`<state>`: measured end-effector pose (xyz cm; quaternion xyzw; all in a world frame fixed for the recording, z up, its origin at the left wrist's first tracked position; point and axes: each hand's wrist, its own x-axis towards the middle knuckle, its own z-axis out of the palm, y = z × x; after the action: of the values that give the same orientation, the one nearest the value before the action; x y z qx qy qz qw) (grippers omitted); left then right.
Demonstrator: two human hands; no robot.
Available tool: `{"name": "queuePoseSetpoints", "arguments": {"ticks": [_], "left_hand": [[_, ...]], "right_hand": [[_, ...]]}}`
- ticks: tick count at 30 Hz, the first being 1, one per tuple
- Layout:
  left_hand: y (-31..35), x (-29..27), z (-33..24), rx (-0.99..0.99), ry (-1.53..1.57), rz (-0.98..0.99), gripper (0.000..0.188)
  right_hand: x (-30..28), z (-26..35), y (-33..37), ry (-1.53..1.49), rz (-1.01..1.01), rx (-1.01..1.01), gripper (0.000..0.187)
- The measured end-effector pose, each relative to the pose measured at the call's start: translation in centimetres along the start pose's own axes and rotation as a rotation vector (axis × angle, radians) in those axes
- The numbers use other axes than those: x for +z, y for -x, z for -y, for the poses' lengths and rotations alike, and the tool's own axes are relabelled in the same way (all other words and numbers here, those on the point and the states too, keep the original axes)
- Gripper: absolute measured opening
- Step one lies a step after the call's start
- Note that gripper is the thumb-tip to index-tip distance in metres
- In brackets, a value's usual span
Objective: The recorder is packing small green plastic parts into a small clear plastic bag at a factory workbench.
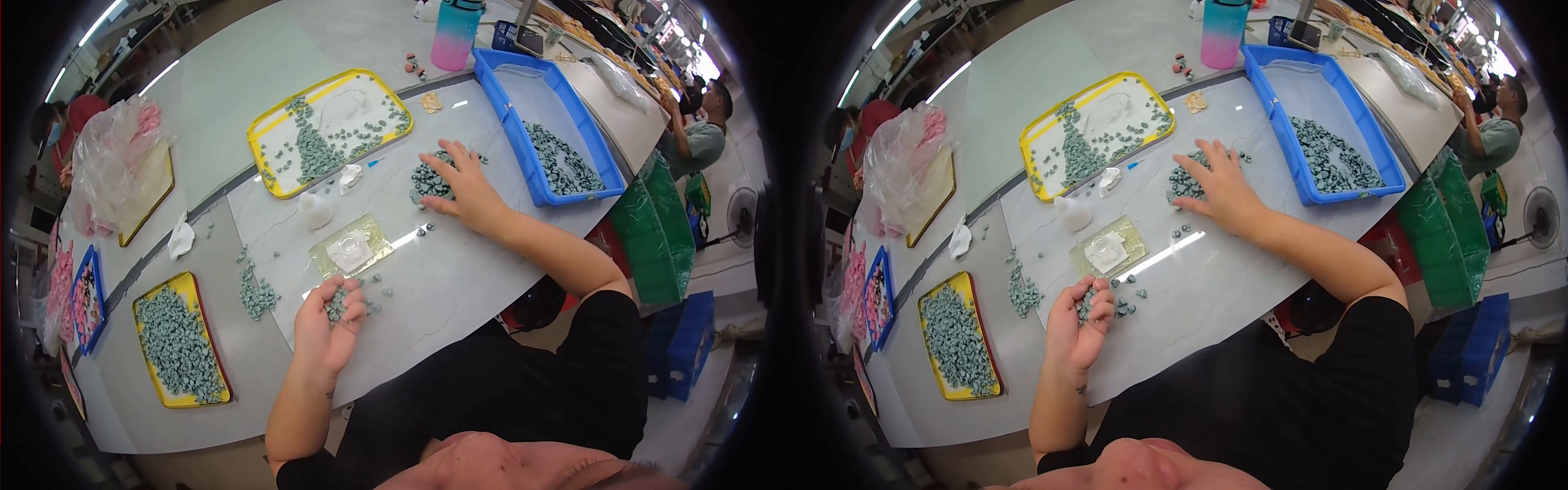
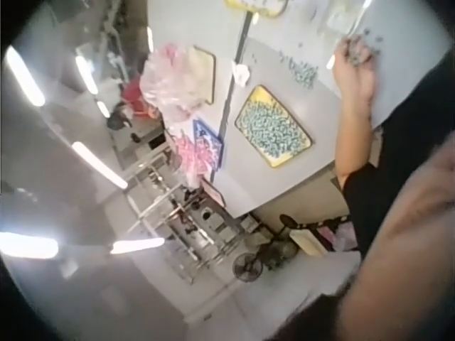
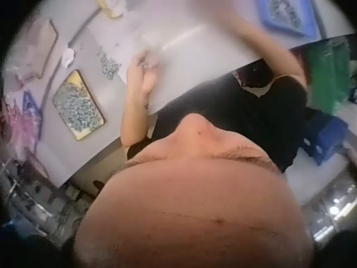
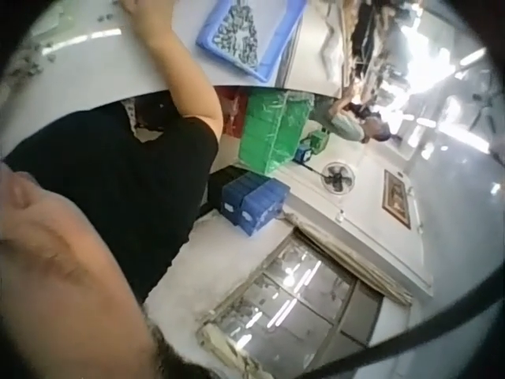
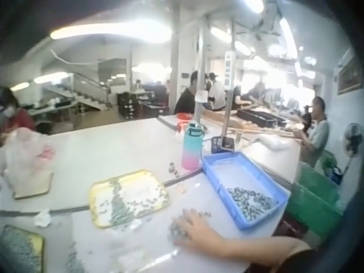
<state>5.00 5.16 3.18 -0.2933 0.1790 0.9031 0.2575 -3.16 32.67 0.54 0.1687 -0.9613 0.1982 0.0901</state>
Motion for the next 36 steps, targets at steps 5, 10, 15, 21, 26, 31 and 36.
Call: {"name": "queuePoseSetpoints", "arguments": {"ticks": [5, 10, 15, 21, 26, 31, 36], "left_hand": [[-0.5, -1.3, -1.5, -0.036, 0.302, 0.085, 0.015], [-1.2, -1.6, -1.8, -0.034, 0.275, 0.127, 0.014], [-2.0, -0.8, -0.8, 0.048, -0.012, 0.093, 0.019], [-3.7, -0.5, 0.0, 0.144, -0.398, 0.099, 0.021], [-5.0, -1.9, -0.6, 0.158, -0.524, 0.033, 0.02], [-5.5, -2.5, -1.6, 0.202, -0.501, 0.072, 0.018], [-5.0, -2.7, -2.1, 0.248, -0.523, 0.008, 0.018]], "right_hand": [[-1.8, 3.0, -1.3, -0.021, 0.096, -0.286, 0.035], [-1.8, 5.4, -1.9, -0.02, 0.6, -0.129, 0.016], [0.1, 5.0, -2.4, -0.111, 0.586, -0.159, 0.013], [1.6, 5.7, -2.6, -0.494, 0.35, -0.219, 0.016], [4.0, 7.6, -2.5, -0.77, 0.235, -0.213, 0.018], [5.9, 7.9, -2.9, -0.566, -0.015, -0.556, 0.021], [6.4, 9.1, -3.2, -0.558, -0.02, -0.607, 0.027]]}}
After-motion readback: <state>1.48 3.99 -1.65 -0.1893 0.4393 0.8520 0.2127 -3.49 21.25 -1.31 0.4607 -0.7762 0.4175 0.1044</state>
